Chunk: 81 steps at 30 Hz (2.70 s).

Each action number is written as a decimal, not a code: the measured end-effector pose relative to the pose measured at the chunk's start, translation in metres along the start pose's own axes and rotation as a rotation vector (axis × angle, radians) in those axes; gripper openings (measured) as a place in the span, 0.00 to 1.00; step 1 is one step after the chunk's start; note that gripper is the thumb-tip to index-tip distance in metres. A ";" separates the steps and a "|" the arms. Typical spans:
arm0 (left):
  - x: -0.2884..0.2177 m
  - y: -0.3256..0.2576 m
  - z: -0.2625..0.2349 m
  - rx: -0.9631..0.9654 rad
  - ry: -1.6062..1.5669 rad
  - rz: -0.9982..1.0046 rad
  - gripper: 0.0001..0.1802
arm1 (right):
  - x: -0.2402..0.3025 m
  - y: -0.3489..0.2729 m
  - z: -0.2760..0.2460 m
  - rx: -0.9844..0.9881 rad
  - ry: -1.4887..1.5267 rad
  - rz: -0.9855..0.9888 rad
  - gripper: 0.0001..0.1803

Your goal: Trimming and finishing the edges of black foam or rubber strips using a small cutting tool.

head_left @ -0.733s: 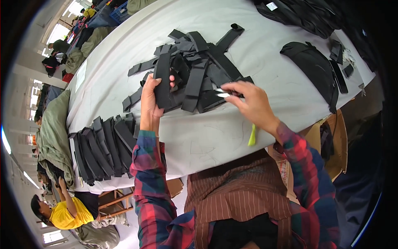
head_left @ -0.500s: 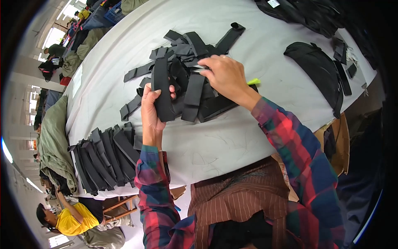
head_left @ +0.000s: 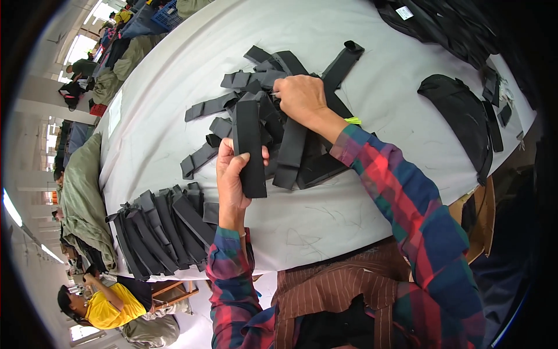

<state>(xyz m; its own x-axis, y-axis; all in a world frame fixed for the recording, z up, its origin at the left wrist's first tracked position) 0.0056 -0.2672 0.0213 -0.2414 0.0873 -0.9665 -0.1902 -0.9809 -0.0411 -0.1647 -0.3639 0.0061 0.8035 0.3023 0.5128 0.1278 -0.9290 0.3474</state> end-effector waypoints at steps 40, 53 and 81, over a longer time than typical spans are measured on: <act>0.001 -0.090 -0.001 -0.106 -0.372 -0.044 0.23 | 0.039 -0.099 -0.070 -0.017 0.661 0.073 0.10; 0.008 -0.155 0.051 -0.034 -0.269 -0.123 0.24 | 0.090 -0.199 -0.113 -0.165 0.527 -0.112 0.12; 0.005 -0.180 0.061 -0.050 -0.054 -0.034 0.18 | 0.121 -0.211 -0.128 -0.267 0.406 -0.234 0.06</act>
<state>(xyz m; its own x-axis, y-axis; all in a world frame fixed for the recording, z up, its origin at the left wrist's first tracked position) -0.0199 -0.0798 0.0392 -0.2864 0.1281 -0.9495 -0.1519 -0.9846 -0.0870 -0.1692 -0.1036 0.0951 0.4747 0.6022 0.6419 0.0820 -0.7564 0.6489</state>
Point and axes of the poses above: each hand's wrist, its own y-axis towards the middle knuckle, its own z-axis out of the palm, x = y × z, the point moved 3 cm from there along y, towards the middle knuckle, and after that the axes turned 12 degrees about y, right-handed, at the moved point
